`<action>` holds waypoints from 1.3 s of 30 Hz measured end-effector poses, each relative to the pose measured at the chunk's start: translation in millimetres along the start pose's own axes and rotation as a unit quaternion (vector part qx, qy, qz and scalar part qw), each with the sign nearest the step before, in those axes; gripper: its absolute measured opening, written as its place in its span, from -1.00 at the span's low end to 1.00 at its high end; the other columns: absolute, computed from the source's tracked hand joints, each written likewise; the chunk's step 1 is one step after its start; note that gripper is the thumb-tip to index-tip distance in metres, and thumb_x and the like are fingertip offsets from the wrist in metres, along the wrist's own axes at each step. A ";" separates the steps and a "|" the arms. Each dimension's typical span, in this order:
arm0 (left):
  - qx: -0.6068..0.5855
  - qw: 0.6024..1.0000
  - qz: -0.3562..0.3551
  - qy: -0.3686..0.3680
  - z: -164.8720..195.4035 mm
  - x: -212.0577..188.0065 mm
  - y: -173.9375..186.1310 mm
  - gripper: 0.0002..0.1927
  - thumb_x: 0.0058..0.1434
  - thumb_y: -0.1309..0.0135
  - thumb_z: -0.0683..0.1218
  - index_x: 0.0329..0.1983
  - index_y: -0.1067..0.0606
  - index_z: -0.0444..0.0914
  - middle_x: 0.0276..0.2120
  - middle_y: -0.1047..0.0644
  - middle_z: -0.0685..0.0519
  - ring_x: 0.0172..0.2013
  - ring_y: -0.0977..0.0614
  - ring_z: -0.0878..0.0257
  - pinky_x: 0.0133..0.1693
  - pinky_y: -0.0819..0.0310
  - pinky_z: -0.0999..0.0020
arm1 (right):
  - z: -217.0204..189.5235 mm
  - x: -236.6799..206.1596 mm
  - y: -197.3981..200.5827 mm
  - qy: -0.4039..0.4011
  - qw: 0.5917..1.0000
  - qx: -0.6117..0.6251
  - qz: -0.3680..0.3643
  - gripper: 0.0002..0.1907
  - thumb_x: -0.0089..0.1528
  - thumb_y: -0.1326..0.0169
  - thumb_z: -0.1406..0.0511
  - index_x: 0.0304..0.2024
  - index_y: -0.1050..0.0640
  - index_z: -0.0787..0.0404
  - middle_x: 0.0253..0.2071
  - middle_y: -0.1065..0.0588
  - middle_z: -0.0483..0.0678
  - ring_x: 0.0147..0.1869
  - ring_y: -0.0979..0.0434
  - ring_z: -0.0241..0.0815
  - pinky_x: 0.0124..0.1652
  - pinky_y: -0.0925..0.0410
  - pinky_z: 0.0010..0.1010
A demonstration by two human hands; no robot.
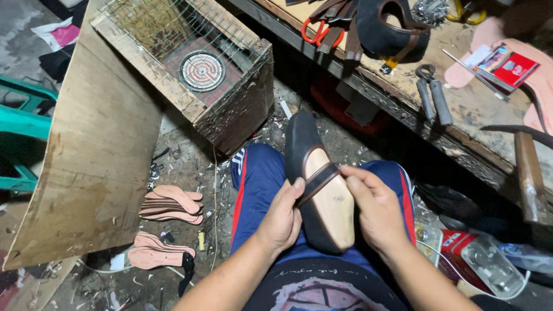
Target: The person sits on the floor and works a black shoe upper over a wooden last, using pliers to pull and shape the material and a hammer to tap it into place. They fit a strap across the shoe, press the upper around the last, and hammer a pink insole onto the finished shoe.
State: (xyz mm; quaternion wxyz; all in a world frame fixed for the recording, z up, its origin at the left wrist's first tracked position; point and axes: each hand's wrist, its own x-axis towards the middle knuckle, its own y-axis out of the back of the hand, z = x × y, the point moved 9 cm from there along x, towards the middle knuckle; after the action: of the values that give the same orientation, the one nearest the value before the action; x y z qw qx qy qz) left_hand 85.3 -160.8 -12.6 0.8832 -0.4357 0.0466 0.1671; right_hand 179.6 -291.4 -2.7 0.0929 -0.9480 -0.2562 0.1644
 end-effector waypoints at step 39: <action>-0.018 0.978 0.180 -0.108 80.3 9.8 69.1 -0.72 0.36 -0.10 -0.03 0.07 -0.42 -0.20 -0.07 -0.56 0.04 -0.01 -0.60 0.16 0.04 -0.53 0.13 | 57.0 13.8 33.6 -0.163 0.975 0.127 -0.082 -0.30 0.42 0.18 -0.14 -0.08 -0.54 0.39 -0.47 -0.56 0.14 -0.56 -0.57 -0.12 -0.62 -0.37 -0.42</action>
State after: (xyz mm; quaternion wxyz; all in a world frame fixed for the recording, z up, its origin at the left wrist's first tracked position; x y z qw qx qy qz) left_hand 66.2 -56.2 -17.5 0.8303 -0.4155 0.0260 0.3705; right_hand 185.6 -307.6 -68.0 0.1825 -0.8646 -0.3221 0.3397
